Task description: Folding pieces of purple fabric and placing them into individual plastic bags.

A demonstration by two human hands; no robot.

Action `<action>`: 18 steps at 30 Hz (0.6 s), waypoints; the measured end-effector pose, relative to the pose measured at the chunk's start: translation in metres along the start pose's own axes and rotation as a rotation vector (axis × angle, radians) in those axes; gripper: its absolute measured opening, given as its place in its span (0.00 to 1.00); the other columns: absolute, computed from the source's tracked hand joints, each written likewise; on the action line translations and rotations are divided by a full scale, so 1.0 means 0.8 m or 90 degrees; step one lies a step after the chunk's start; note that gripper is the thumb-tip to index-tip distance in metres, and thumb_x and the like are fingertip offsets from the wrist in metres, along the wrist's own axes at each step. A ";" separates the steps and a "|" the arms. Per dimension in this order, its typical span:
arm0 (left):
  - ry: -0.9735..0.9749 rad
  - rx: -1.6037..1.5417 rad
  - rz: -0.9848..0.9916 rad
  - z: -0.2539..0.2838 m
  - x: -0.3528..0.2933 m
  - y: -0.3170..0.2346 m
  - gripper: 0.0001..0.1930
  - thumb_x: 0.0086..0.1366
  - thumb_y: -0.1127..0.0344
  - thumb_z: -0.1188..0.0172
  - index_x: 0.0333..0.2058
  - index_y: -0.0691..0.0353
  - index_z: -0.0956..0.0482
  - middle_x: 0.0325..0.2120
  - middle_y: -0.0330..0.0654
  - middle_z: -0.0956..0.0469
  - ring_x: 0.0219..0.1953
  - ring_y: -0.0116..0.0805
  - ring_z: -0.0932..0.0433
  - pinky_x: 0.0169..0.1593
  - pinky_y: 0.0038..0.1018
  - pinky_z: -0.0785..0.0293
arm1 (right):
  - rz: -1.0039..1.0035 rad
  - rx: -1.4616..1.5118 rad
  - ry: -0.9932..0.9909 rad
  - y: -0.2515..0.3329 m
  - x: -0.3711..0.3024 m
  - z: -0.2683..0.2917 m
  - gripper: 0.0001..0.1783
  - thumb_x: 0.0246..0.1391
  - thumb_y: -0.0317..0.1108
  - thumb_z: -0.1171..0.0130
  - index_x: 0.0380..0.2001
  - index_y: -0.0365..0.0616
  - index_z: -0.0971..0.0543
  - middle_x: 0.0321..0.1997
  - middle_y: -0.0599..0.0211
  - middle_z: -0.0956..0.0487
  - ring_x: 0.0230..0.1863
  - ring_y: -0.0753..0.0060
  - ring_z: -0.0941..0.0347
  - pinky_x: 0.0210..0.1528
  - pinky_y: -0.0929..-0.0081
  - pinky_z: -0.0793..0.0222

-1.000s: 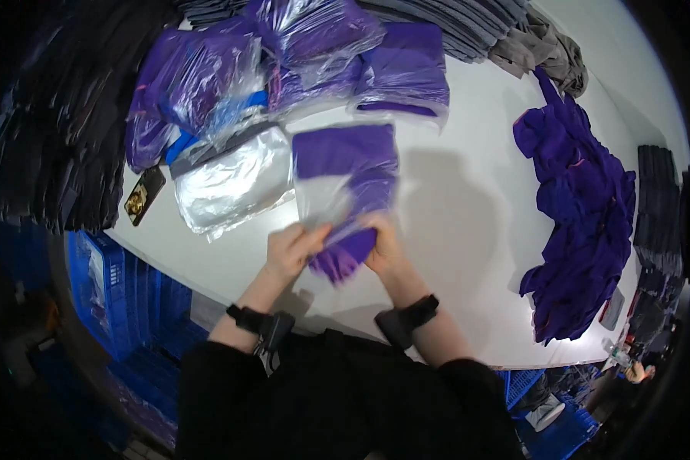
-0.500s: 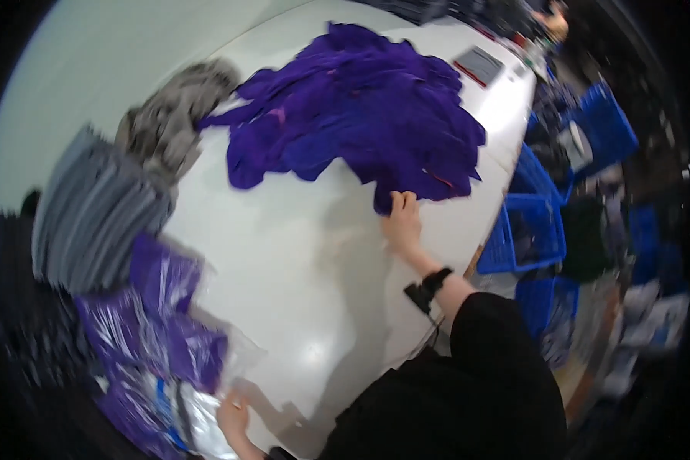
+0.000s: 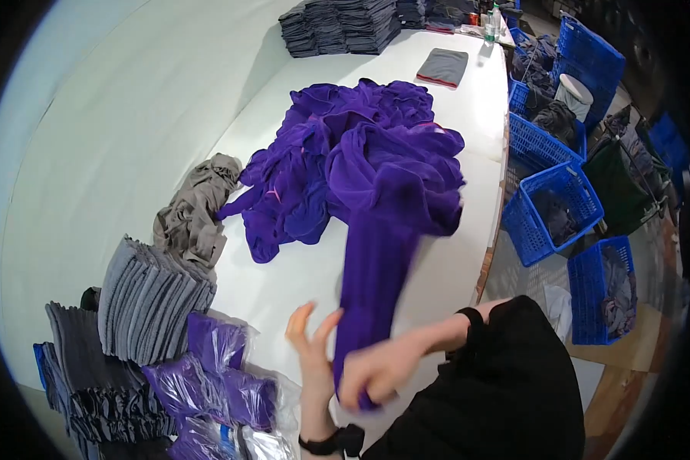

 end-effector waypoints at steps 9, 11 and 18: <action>0.140 -0.734 0.464 -0.045 -0.085 0.010 0.21 0.63 0.59 0.52 0.50 0.67 0.35 0.48 0.49 0.30 0.53 0.43 0.34 0.56 0.42 0.40 | 0.438 0.312 -0.454 0.105 -0.116 0.139 0.24 0.59 0.46 0.63 0.48 0.36 0.34 0.43 0.56 0.29 0.42 0.65 0.31 0.45 0.68 0.33; -0.005 -0.953 0.520 -0.048 -0.093 0.043 0.34 0.61 0.42 0.58 0.56 0.66 0.42 0.52 0.49 0.34 0.54 0.44 0.35 0.55 0.46 0.38 | 0.136 0.576 -0.862 -0.060 -0.162 0.161 0.27 0.60 0.49 0.61 0.52 0.39 0.35 0.51 0.57 0.30 0.49 0.64 0.32 0.52 0.67 0.36; -0.003 -0.915 0.645 -0.101 -0.187 0.104 0.34 0.50 0.48 0.38 0.50 0.65 0.36 0.45 0.44 0.30 0.46 0.42 0.30 0.49 0.45 0.35 | 0.000 0.492 -0.491 -0.112 -0.094 0.060 0.25 0.58 0.45 0.55 0.51 0.37 0.34 0.50 0.61 0.29 0.50 0.69 0.33 0.54 0.71 0.38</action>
Point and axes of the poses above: each hand's wrist, its own x-axis towards the middle knuckle, its own z-axis out of the back of the hand, y = z × x, the point moved 7 cm from there along x, towards the middle knuckle
